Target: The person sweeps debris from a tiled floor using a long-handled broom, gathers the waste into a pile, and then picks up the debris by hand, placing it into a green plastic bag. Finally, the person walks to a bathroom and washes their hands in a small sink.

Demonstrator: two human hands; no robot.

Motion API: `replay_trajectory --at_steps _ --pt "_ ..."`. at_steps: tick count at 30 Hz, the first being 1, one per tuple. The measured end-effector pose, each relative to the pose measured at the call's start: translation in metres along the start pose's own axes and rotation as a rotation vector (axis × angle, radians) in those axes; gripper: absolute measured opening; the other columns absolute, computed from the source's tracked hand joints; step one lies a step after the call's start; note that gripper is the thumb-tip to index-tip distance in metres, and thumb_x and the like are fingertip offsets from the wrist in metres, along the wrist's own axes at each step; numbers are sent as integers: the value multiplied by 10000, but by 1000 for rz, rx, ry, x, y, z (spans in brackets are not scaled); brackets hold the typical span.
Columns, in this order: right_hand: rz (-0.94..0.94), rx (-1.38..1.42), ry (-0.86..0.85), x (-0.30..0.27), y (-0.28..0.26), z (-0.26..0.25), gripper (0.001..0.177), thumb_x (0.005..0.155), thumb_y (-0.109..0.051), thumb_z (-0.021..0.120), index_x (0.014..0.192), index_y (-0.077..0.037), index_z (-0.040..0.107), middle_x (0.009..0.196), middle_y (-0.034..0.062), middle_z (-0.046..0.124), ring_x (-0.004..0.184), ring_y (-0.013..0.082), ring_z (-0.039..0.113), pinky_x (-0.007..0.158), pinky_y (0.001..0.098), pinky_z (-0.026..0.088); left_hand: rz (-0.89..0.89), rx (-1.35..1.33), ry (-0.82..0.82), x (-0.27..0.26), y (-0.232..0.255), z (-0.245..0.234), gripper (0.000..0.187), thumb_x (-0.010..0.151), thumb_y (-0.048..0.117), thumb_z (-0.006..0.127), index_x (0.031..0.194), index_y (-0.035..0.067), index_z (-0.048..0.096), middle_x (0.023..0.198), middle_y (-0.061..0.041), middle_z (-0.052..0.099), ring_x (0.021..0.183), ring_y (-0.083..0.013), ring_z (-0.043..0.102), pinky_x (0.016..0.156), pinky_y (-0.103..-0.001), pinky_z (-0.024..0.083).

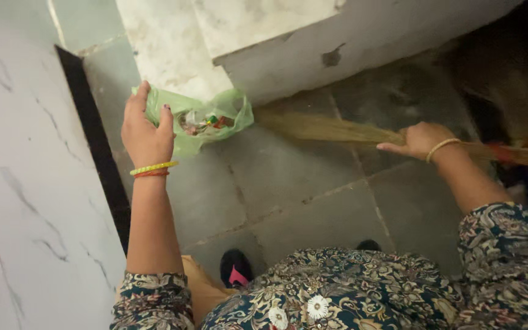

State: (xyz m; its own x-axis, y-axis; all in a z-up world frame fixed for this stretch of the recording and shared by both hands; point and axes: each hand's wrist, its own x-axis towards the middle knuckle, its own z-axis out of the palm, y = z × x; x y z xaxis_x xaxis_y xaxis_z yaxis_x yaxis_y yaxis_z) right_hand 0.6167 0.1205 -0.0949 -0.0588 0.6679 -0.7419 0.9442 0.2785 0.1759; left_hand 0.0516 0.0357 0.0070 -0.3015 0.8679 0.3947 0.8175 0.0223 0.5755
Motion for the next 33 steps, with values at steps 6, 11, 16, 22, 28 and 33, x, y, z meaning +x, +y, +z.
replay_trajectory --at_steps 6,11,16,22,28,33 --pt "101 67 38 -79 47 2 978 754 -926 369 1195 -164 793 1125 136 789 1077 315 740 975 453 584 27 141 -121 28 30 18 531 954 221 691 1447 60 577 1370 -193 617 1203 -396 608 985 -486 491" --pt "523 138 50 -144 108 0 1034 801 -967 408 1119 -89 851 1121 159 806 1008 314 770 870 461 613 144 170 -149 50 21 64 551 940 311 706 1417 60 590 1362 -196 609 1194 -397 610 962 -489 501" --pt "697 136 115 -168 147 9 898 888 -849 448 1112 -83 859 1110 163 801 979 327 765 811 455 631 -29 256 -341 76 35 119 697 847 374 771 1418 43 543 1309 -200 600 1088 -402 633 895 -498 513" --pt "774 174 272 -55 136 53 646 982 -620 579 1130 -36 810 1180 176 774 1027 340 756 796 479 612 -13 540 -447 119 44 137 506 796 494 875 989 36 781 1037 -197 756 956 -368 724 822 -449 576" --pt "602 281 273 17 70 61 609 905 -600 679 1201 -75 767 1250 162 727 1129 338 710 876 466 589 139 698 -587 152 39 140 502 659 503 928 872 73 779 955 -177 758 887 -344 726 758 -428 579" --pt "381 212 178 -16 -9 60 658 849 -650 691 1182 -88 769 1229 147 746 1137 299 722 921 413 592 184 714 -505 161 45 138 406 742 475 889 884 105 799 956 -161 773 880 -339 743 729 -430 589"
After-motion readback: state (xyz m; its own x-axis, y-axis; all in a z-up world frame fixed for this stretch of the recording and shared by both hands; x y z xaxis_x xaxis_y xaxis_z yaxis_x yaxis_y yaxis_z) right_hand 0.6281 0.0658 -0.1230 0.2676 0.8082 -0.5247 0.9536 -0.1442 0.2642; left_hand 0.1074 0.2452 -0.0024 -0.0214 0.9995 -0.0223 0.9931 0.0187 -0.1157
